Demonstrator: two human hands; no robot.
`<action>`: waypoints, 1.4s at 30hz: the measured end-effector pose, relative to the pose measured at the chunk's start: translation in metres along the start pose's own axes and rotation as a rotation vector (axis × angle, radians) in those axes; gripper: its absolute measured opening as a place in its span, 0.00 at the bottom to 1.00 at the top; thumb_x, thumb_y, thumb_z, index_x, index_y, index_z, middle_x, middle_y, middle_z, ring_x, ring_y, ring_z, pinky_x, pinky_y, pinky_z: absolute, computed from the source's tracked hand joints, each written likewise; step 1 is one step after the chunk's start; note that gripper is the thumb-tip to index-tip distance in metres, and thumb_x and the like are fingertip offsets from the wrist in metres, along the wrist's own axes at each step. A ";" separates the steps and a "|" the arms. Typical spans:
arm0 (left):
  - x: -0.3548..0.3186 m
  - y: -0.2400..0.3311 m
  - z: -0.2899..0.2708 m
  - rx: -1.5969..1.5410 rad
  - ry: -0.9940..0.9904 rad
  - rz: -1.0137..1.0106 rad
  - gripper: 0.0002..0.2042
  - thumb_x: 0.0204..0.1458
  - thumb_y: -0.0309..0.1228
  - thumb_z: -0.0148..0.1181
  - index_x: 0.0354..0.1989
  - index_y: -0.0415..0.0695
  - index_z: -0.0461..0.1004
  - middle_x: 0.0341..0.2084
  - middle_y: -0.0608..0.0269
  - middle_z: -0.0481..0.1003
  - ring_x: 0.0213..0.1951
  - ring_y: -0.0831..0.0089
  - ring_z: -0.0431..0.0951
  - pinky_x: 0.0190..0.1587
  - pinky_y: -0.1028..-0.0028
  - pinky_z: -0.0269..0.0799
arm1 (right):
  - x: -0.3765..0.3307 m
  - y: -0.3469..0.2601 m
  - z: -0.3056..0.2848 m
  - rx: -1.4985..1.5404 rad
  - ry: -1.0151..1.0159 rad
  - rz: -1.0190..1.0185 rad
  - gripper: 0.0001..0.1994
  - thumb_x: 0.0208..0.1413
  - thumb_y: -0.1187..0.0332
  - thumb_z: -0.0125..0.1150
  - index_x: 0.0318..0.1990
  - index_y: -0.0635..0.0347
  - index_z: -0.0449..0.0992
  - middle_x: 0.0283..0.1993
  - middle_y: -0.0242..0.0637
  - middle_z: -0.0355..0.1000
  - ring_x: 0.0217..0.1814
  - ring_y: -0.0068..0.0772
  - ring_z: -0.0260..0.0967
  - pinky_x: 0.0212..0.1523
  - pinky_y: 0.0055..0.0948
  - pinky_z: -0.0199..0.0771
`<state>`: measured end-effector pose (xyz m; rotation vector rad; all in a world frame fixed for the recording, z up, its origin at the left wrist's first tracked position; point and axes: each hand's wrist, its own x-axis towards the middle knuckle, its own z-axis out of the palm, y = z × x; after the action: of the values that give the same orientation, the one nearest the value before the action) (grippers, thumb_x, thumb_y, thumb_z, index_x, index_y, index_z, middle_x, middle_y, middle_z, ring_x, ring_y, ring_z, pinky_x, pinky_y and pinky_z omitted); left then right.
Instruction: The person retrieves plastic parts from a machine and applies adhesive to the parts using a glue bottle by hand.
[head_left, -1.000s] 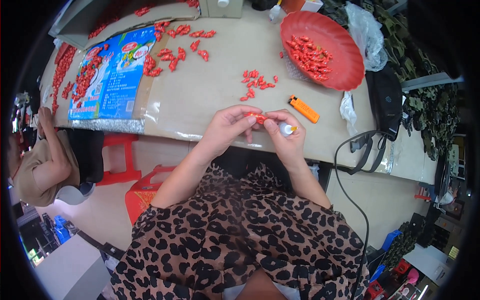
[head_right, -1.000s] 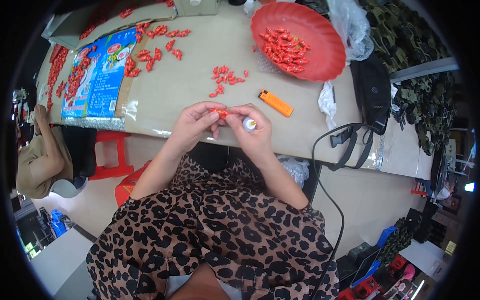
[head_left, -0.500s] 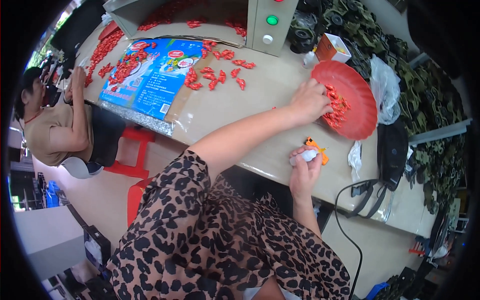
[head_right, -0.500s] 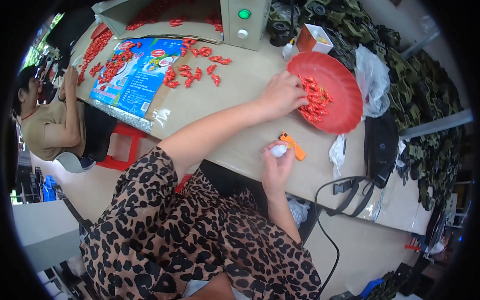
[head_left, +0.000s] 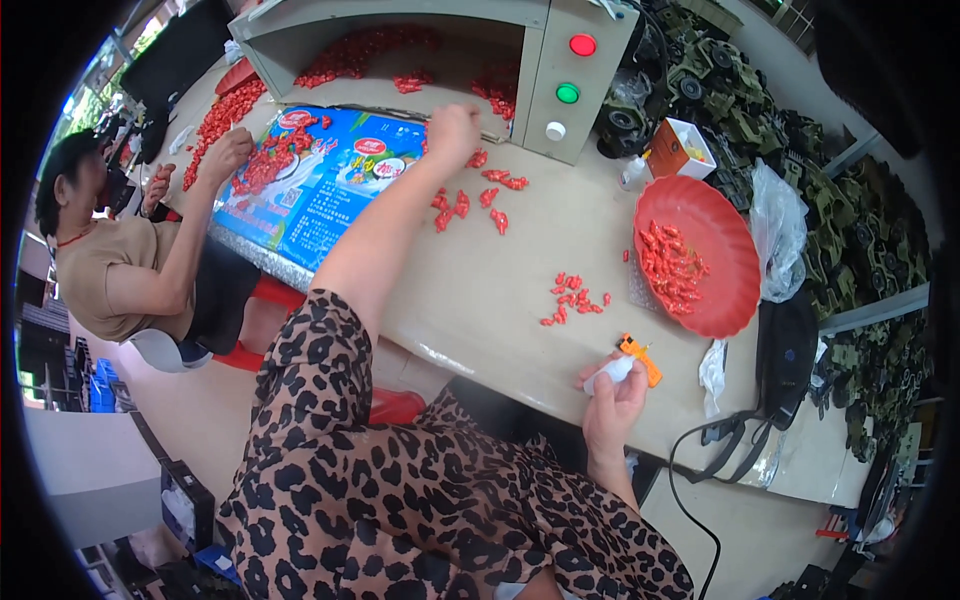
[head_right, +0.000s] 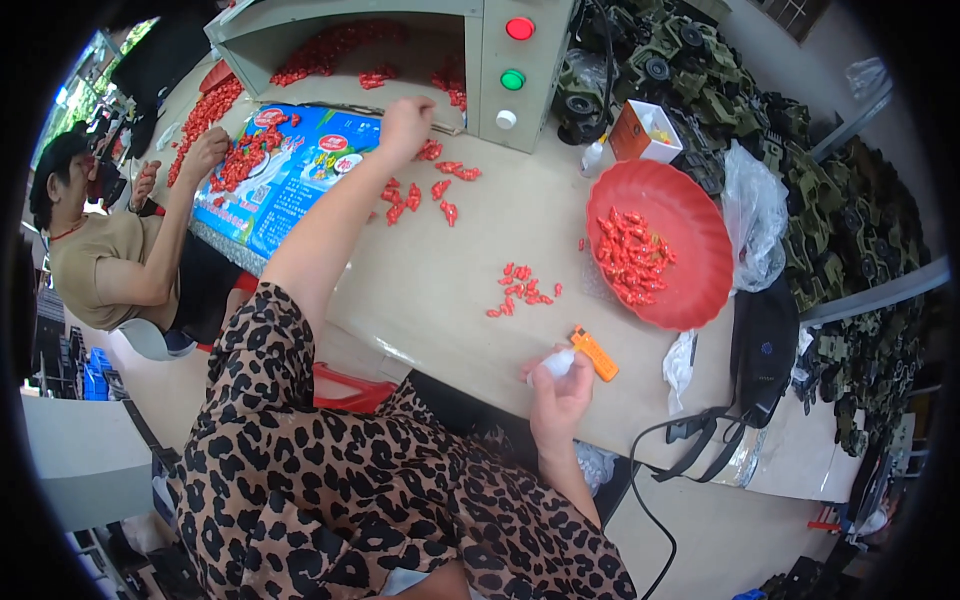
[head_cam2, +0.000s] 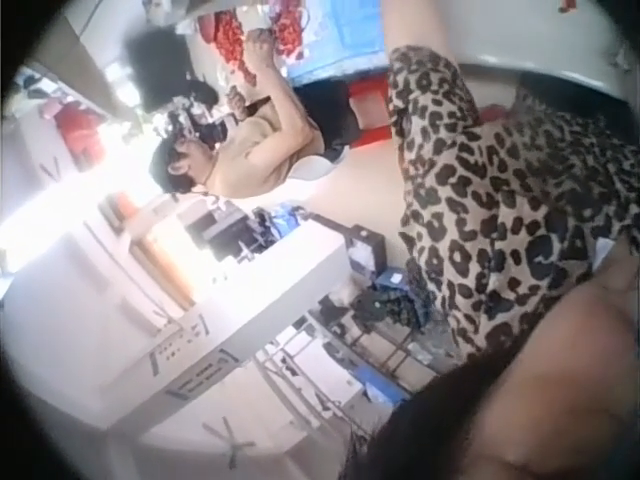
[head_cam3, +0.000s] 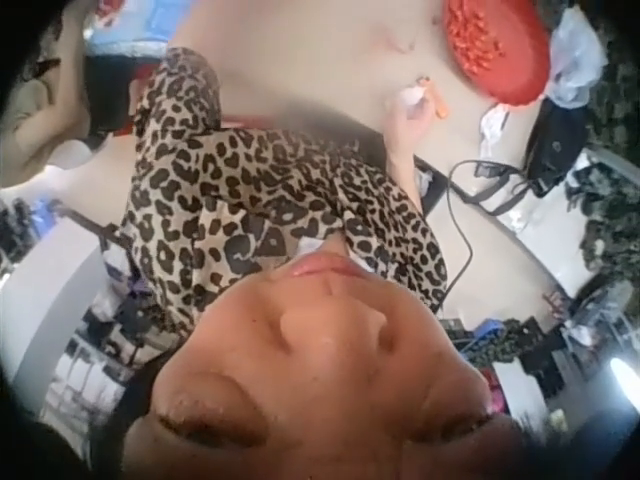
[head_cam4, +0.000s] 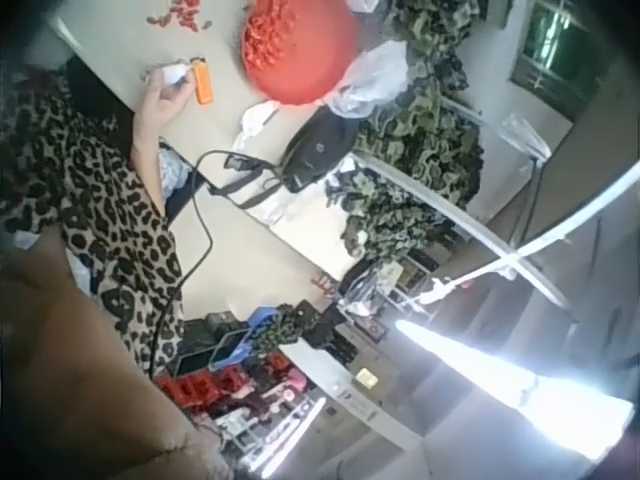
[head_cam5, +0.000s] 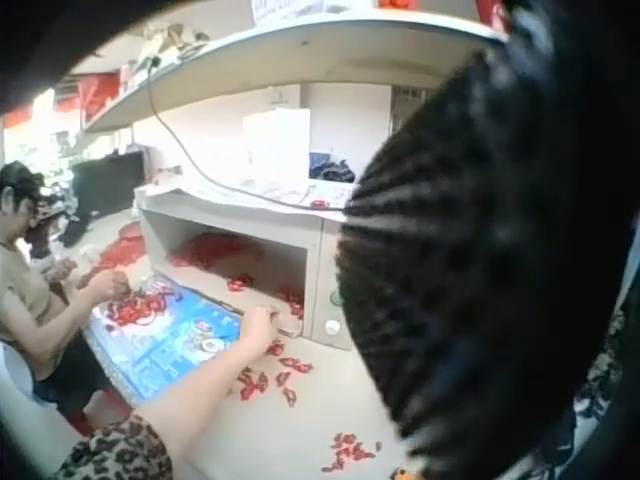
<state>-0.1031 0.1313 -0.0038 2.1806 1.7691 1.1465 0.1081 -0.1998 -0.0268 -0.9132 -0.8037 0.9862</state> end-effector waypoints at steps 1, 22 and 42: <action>0.014 -0.015 0.006 0.062 0.058 -0.036 0.11 0.39 0.23 0.47 0.31 0.44 0.73 0.28 0.54 0.71 0.36 0.56 0.67 0.42 0.64 0.64 | 0.000 0.000 0.000 -0.016 0.000 0.021 0.15 0.46 0.77 0.49 0.43 0.60 0.58 0.34 0.36 0.61 0.31 0.31 0.63 0.28 0.29 0.66; 0.048 -0.046 -0.002 -0.186 0.049 -0.104 0.14 0.46 0.34 0.51 0.37 0.38 0.69 0.26 0.50 0.71 0.30 0.57 0.73 0.34 0.67 0.69 | 0.001 -0.008 -0.002 0.000 -0.058 0.161 0.17 0.51 0.71 0.46 0.49 0.68 0.58 0.24 0.37 0.65 0.24 0.24 0.62 0.27 0.21 0.62; -0.246 0.135 -0.038 -1.828 -0.553 -0.738 0.16 0.43 0.22 0.55 0.42 0.39 0.63 0.35 0.58 0.69 0.35 0.72 0.70 0.41 0.75 0.66 | 0.017 -0.006 -0.020 0.656 -0.043 0.169 0.10 0.47 0.71 0.55 0.38 0.60 0.66 0.34 0.32 0.66 0.27 0.19 0.56 0.25 0.18 0.55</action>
<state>-0.0275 -0.1413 -0.0249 0.5093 0.4749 0.9737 0.1331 -0.1906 -0.0268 -0.3932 -0.3906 1.3141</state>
